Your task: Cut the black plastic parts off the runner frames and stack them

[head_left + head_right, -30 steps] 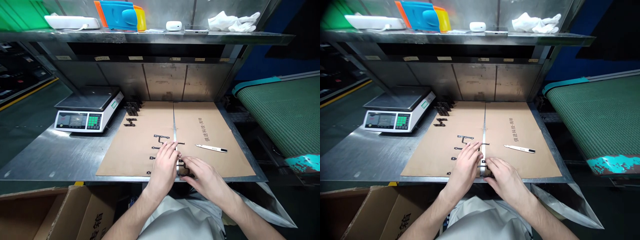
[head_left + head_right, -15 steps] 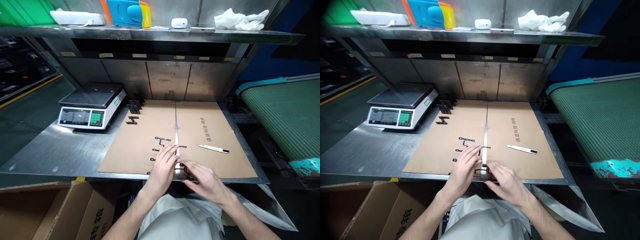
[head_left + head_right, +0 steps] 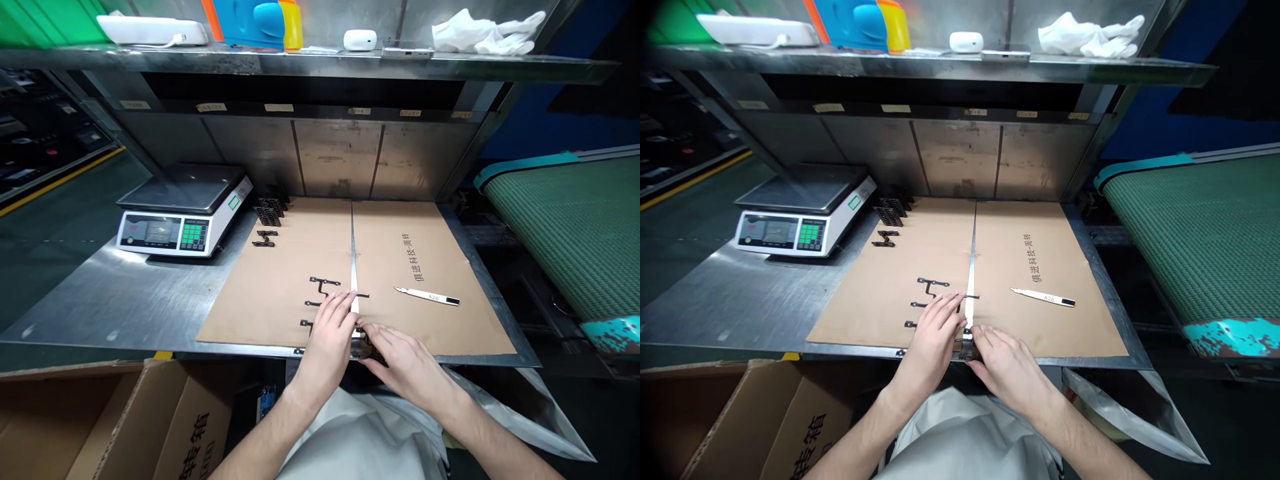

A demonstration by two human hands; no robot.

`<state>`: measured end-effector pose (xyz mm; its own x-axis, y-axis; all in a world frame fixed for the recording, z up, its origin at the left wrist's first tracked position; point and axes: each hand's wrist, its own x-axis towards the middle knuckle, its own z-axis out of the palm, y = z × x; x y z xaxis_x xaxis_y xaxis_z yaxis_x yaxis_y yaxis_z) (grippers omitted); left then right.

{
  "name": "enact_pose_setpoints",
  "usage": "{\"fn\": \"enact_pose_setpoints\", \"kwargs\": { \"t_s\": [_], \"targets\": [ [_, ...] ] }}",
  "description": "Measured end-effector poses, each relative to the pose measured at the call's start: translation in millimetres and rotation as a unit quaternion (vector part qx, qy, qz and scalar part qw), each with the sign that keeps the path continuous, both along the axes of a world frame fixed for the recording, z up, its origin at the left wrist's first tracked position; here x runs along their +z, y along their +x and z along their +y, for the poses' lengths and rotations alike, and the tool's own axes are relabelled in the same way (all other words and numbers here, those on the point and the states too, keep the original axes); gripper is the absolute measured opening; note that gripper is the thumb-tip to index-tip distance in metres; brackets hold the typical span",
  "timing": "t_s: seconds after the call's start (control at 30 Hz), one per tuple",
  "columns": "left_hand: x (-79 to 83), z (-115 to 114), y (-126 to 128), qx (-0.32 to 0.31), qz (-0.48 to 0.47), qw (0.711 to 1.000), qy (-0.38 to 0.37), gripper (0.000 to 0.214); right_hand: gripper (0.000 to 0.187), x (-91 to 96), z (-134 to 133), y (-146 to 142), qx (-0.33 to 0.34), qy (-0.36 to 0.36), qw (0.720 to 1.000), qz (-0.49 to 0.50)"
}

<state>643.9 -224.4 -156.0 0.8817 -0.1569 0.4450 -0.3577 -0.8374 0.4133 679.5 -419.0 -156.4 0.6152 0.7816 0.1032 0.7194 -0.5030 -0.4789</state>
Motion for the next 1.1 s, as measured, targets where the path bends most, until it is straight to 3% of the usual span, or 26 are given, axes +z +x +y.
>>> {"fn": "enact_pose_setpoints", "kwargs": {
  "t_s": [0.13, 0.23, 0.43, 0.63, 0.83, 1.1],
  "targets": [
    [-5.2, -7.0, 2.2, 0.009, 0.006, 1.000, 0.027, 0.031, 0.056, -2.4, 6.3, 1.9, 0.003, -0.034, 0.999, -0.025],
    [-3.6, -2.6, 3.6, 0.025, 0.011, 0.999, 0.032, 0.028, 0.058, 1.3, 4.3, 4.1, -0.006, -0.015, 1.000, -0.011],
    [3.4, 37.3, -4.2, 0.046, 0.010, 0.999, 0.025, 0.019, 0.051, 14.0, -14.6, 3.0, -0.100, 0.106, 0.989, 0.040],
    [13.0, 66.8, -11.1, 0.019, -0.038, 0.994, 0.099, 0.029, 0.051, 21.0, -21.0, -3.2, -0.174, 0.155, 0.971, 0.057],
    [24.8, 63.5, -13.9, -0.023, -0.105, 0.988, 0.113, 0.036, 0.053, 23.7, -19.3, -3.9, -0.208, 0.165, 0.963, 0.050],
    [29.8, 50.4, -22.1, 0.039, -0.164, 0.979, 0.118, 0.026, 0.044, 28.0, -13.7, -11.5, -0.241, 0.160, 0.956, -0.051]
  ]
}}
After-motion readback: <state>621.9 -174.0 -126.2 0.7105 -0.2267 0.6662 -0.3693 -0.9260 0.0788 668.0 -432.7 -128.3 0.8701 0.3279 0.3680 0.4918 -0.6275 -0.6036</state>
